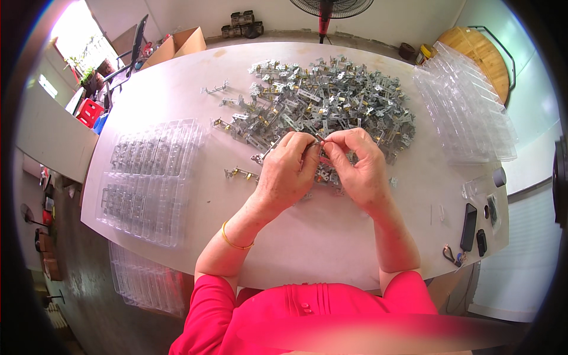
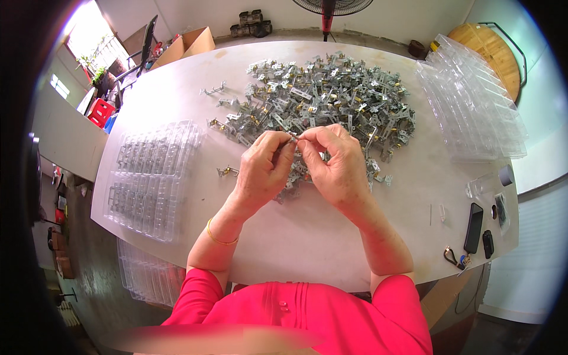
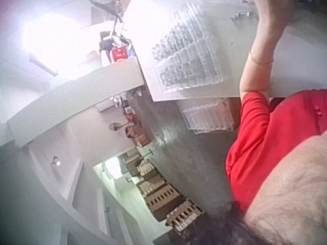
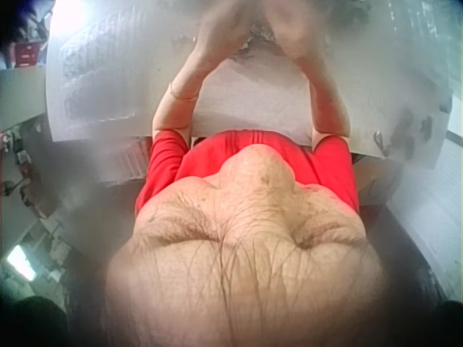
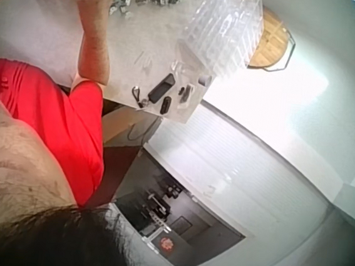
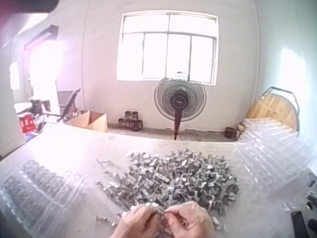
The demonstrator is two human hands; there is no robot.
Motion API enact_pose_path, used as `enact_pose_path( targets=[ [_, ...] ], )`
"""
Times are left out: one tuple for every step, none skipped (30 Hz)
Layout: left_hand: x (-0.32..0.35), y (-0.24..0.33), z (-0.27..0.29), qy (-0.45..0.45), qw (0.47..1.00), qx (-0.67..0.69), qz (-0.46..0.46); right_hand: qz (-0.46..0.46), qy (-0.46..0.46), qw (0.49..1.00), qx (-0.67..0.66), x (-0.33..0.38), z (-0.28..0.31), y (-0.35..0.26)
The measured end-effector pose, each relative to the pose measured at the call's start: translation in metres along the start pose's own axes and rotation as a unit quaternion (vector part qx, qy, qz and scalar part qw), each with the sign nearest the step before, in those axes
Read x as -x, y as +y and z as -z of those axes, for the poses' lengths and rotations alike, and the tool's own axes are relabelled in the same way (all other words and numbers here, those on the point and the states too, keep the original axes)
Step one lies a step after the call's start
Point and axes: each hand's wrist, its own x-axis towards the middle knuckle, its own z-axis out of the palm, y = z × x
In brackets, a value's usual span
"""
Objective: Assembling small metal hinge components and placing them into organized plastic trays.
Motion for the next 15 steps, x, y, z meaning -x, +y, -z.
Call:
enact_pose_path(
  targets=[
    [0.001, -0.001, -0.001, 0.001, 1.000, -0.009, -0.015, 0.051, 0.026, 0.997, 0.049, 0.000, 0.000, 0.000],
    [0.001, -0.002, -0.001, 0.002, 0.999, -0.018, -0.030, 0.051, 0.026, 0.997, 0.049, -0.001, 0.000, 0.002],
    [0.001, -0.001, -0.002, 0.001, 0.999, -0.018, -0.030, 0.068, 0.028, 0.996, 0.057, -0.001, 0.000, 0.005],
    [0.001, 0.001, -0.002, -0.011, 0.999, -0.013, -0.041, 0.086, 0.029, 0.994, 0.065, -0.002, 0.001, 0.007],
    [0.001, 0.002, -0.003, -0.022, 0.998, -0.008, -0.053, 0.085, 0.030, 0.994, 0.067, -0.003, 0.002, 0.007],
    [0.001, 0.003, -0.002, -0.022, 0.998, -0.009, -0.052, 0.088, 0.054, 0.994, 0.040, -0.004, 0.001, 0.007],
    [0.002, 0.003, -0.001, -0.032, 0.999, 0.015, -0.024, 0.091, 0.078, 0.993, 0.014, -0.004, 0.000, 0.007],
    [0.002, 0.004, 0.000, -0.041, 0.998, 0.040, 0.003, 0.091, 0.078, 0.993, 0.013, -0.003, 0.000, 0.006],
    [0.001, 0.003, 0.002, -0.042, 0.998, 0.040, 0.003, 0.065, 0.088, 0.994, -0.007, -0.003, 0.000, 0.005],
    [0.000, 0.001, 0.005, -0.060, 0.983, 0.128, 0.113, 0.039, 0.097, 0.994, -0.027, -0.003, 0.001, 0.003],
    [-0.002, 0.000, 0.008, -0.078, 0.948, 0.214, 0.221, 0.039, 0.097, 0.994, -0.027, -0.003, 0.001, 0.002],
    [-0.004, 0.000, 0.010, -0.080, 0.948, 0.215, 0.220, 0.029, 0.088, 0.995, -0.023, -0.002, 0.002, 0.001],
    [-0.006, 0.001, 0.014, -0.074, 0.921, 0.277, 0.263, 0.018, 0.078, 0.997, -0.019, -0.002, 0.003, 0.000],
    [-0.008, 0.001, 0.016, -0.067, 0.889, 0.337, 0.304, 0.018, 0.079, 0.997, -0.018, -0.002, 0.003, 0.001],
    [-0.010, -0.001, 0.018, -0.064, 0.892, 0.332, 0.299, 0.024, 0.073, 0.997, -0.003, -0.002, 0.003, 0.001]
  ],
)
